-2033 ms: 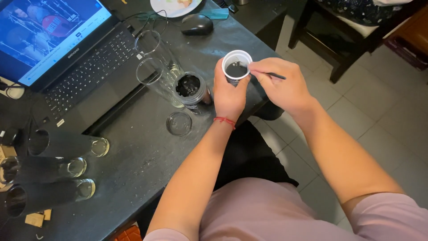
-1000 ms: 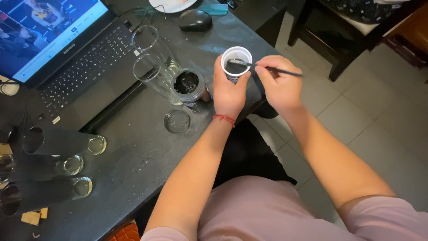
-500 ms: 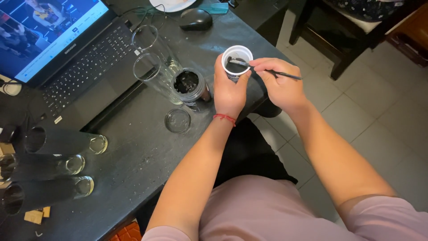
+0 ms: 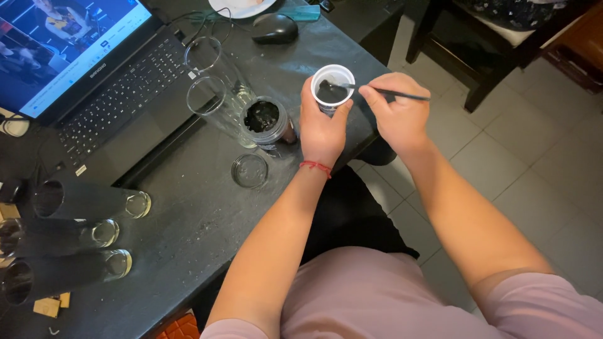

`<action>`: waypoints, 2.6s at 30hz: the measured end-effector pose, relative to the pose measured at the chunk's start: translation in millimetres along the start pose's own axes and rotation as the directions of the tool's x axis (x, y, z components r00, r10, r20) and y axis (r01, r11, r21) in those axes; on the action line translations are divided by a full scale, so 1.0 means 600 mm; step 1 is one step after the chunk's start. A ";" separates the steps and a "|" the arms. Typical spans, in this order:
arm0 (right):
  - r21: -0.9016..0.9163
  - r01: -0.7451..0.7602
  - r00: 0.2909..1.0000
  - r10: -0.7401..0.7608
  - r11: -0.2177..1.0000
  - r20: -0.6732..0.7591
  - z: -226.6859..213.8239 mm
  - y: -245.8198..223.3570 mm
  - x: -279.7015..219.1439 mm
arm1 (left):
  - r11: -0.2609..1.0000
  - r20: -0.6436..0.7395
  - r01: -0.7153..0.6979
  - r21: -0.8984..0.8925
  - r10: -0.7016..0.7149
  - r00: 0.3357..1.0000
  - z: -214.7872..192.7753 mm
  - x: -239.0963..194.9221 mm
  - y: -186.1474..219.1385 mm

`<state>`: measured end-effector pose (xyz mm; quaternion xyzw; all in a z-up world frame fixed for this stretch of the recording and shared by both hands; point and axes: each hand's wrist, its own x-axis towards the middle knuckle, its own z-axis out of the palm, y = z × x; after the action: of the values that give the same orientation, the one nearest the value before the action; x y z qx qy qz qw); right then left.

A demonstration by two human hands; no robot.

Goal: A person is sitting at a desk, carefully painting the top rim of a tall glass with black paint using a small brush.

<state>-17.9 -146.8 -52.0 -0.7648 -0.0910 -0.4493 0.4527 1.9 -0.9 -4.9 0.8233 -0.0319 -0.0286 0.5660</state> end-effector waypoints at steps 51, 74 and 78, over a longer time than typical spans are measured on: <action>-0.375 -0.314 0.799 0.456 0.872 0.392 0.008 -0.089 0.067 | 0.995 0.044 0.030 -0.091 -0.026 0.999 -0.032 -0.019 0.013; 0.309 -0.684 0.718 0.686 0.661 0.120 0.022 -0.064 0.032 | 1.000 -0.018 0.028 0.013 -0.028 0.999 0.005 -0.001 -0.003; 0.327 -0.667 0.732 0.672 0.669 0.117 0.017 -0.080 0.033 | 1.000 -0.037 -0.015 -0.022 0.015 0.999 0.007 -0.003 -0.005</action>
<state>-26.4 -116.4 -9.2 -0.6491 0.1210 -0.2340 0.7136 -0.3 -3.5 -8.9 0.8171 -0.0273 -0.0094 0.5758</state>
